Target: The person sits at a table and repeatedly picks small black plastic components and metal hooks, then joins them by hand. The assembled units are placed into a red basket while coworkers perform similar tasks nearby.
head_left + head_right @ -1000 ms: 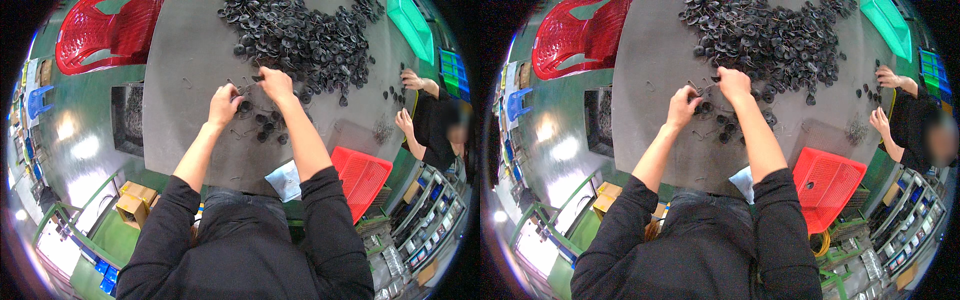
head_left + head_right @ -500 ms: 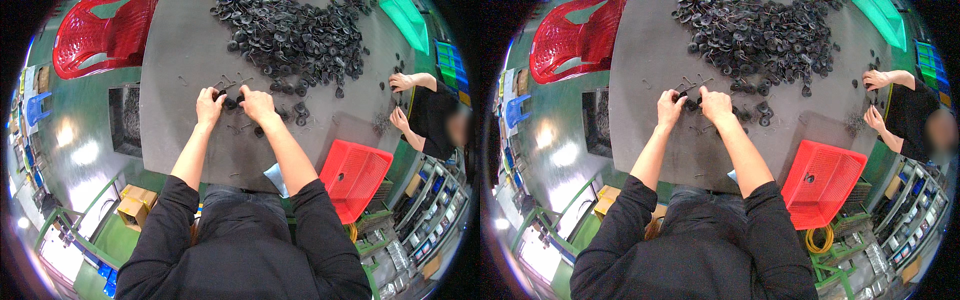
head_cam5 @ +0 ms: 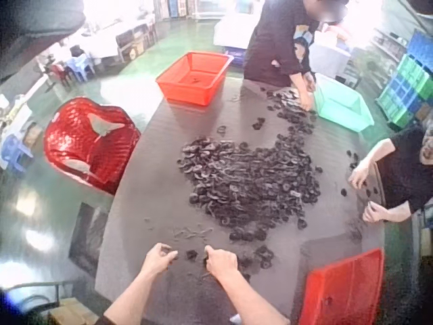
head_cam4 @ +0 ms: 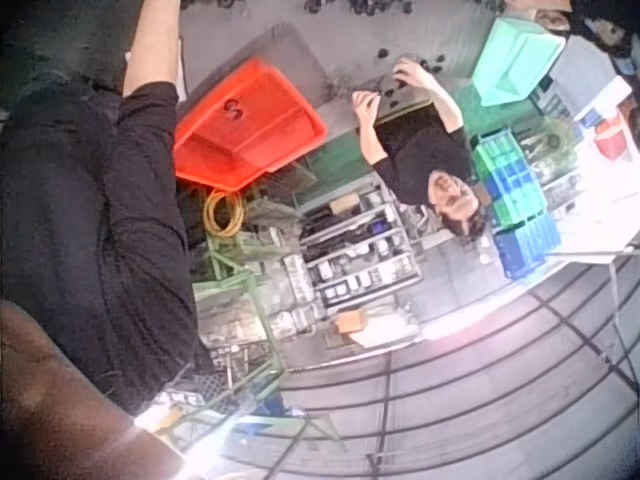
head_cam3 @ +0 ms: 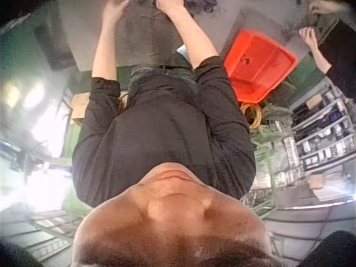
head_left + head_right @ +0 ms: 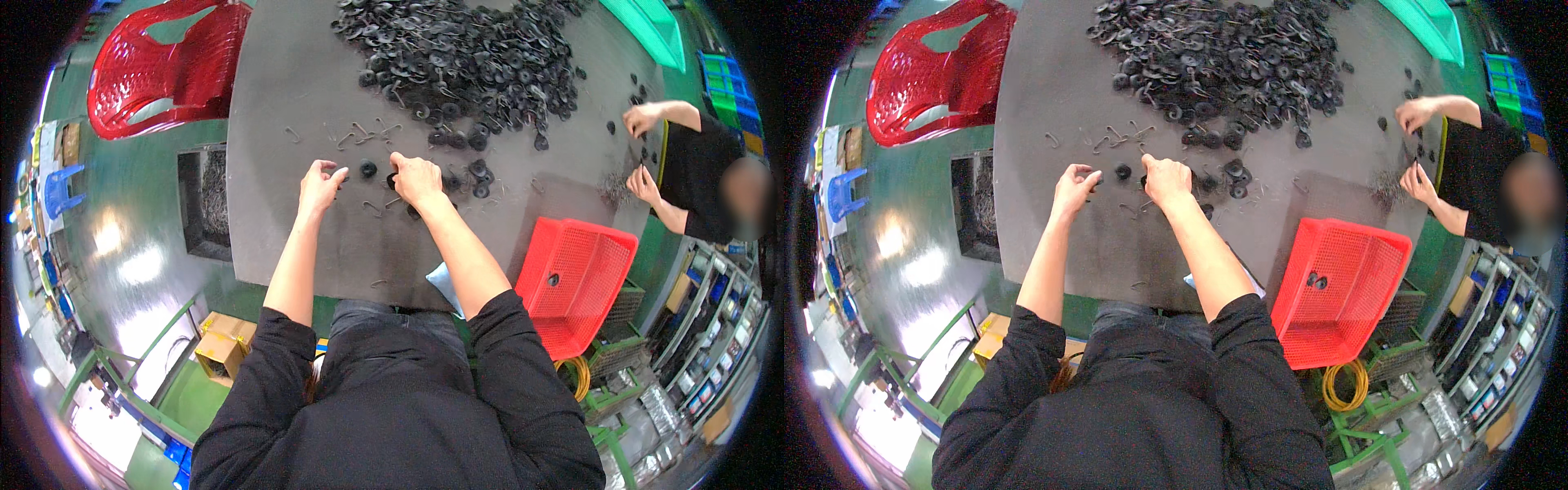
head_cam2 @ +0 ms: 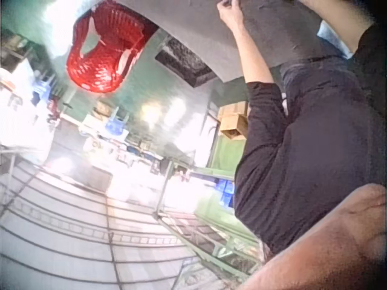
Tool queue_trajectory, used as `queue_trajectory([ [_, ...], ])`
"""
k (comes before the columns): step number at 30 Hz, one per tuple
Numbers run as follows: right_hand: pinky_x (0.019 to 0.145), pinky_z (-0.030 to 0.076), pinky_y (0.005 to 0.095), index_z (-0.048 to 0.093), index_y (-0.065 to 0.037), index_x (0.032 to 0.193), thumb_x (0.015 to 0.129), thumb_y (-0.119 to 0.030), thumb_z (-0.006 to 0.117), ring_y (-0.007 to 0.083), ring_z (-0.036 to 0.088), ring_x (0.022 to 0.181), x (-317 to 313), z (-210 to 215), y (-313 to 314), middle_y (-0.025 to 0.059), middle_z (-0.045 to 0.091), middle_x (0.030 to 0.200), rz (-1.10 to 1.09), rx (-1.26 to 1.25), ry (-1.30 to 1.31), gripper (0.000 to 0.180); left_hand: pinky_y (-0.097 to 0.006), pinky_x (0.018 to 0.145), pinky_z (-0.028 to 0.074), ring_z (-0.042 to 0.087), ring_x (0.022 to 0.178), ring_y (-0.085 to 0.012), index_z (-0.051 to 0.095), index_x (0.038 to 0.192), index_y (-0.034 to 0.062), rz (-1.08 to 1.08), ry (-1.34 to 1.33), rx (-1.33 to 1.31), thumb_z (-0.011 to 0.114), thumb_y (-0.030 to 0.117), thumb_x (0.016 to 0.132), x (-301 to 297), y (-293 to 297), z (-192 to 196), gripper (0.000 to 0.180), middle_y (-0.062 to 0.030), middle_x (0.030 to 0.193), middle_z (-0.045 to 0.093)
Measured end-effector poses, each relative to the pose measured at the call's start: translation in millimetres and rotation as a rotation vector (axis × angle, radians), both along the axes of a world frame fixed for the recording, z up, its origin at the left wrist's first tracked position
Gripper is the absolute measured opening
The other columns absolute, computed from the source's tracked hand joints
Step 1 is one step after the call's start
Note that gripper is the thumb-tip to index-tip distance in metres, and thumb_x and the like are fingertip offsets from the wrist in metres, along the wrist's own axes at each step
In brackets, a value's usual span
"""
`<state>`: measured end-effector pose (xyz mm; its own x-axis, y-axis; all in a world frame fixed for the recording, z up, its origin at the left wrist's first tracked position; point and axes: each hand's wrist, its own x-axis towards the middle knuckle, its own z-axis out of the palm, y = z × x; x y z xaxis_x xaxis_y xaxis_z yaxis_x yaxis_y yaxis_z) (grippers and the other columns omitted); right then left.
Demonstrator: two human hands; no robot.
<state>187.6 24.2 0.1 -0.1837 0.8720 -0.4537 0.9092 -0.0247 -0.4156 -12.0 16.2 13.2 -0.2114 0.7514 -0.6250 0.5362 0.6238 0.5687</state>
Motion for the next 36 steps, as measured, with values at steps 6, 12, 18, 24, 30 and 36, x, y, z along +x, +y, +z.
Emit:
queue_trajectory([
  [6,0.064,0.046,0.0468,0.054,-0.014,0.089,0.079,-0.022,0.060,0.0347,0.062,0.078,61,42,-41,0.0126,0.064,0.078,-0.420,-0.011,0.156,0.014,-0.026,0.056,0.046,0.059,0.064,-0.0086,0.063,0.096,0.0023,-0.052,-0.317,0.094,0.062,0.028,0.083,86,-7,0,0.029,-0.0045,0.072,0.064],
  [12,0.069,0.047,0.0385,0.057,-0.007,0.093,0.079,-0.021,0.063,0.0313,0.063,0.080,207,134,-153,0.0142,0.063,0.087,-0.898,0.304,0.054,0.021,-0.035,0.070,0.050,0.064,0.075,-0.0240,0.062,0.093,0.0016,-0.563,-0.591,0.309,0.059,0.025,0.083,281,-63,65,0.025,-0.0145,0.086,0.065],
  [18,0.072,0.046,0.0457,0.055,-0.014,0.100,0.077,-0.028,0.063,0.0383,0.059,0.087,309,109,-251,0.0197,0.063,0.087,-1.054,0.030,-0.283,0.027,-0.042,0.090,0.041,0.052,0.104,-0.0344,0.058,0.101,-0.0004,-0.769,-0.772,0.294,0.058,0.016,0.078,384,-134,107,0.028,-0.0201,0.103,0.057],
  [24,0.082,0.046,0.0454,0.053,-0.014,0.112,0.078,-0.027,0.063,0.0357,0.054,0.102,298,107,-223,0.0145,0.057,0.107,-0.929,0.028,-0.503,0.037,-0.038,0.083,0.045,0.058,0.092,-0.0303,0.063,0.092,0.0046,-0.574,-0.436,0.713,0.060,0.009,0.076,313,-51,48,0.018,-0.0136,0.095,0.062],
  [30,0.084,0.044,0.0414,0.060,-0.008,0.094,0.077,-0.007,0.058,0.0323,0.054,0.096,297,100,-118,0.0109,0.059,0.099,-0.639,0.645,-0.386,0.017,-0.039,0.085,0.041,0.052,0.095,-0.0312,0.061,0.092,0.0068,-0.475,-0.072,0.711,0.061,0.006,0.074,225,8,-11,0.018,-0.0118,0.097,0.058],
  [36,0.082,0.049,0.0396,0.066,-0.011,0.102,0.069,-0.017,0.075,0.0291,0.061,0.099,305,37,-6,0.0127,0.064,0.104,-0.465,-0.494,-0.574,0.035,-0.038,0.085,0.041,0.048,0.101,-0.0302,0.056,0.101,0.0094,-0.492,0.126,0.746,0.064,0.006,0.072,215,25,-23,0.030,-0.0098,0.106,0.054],
])
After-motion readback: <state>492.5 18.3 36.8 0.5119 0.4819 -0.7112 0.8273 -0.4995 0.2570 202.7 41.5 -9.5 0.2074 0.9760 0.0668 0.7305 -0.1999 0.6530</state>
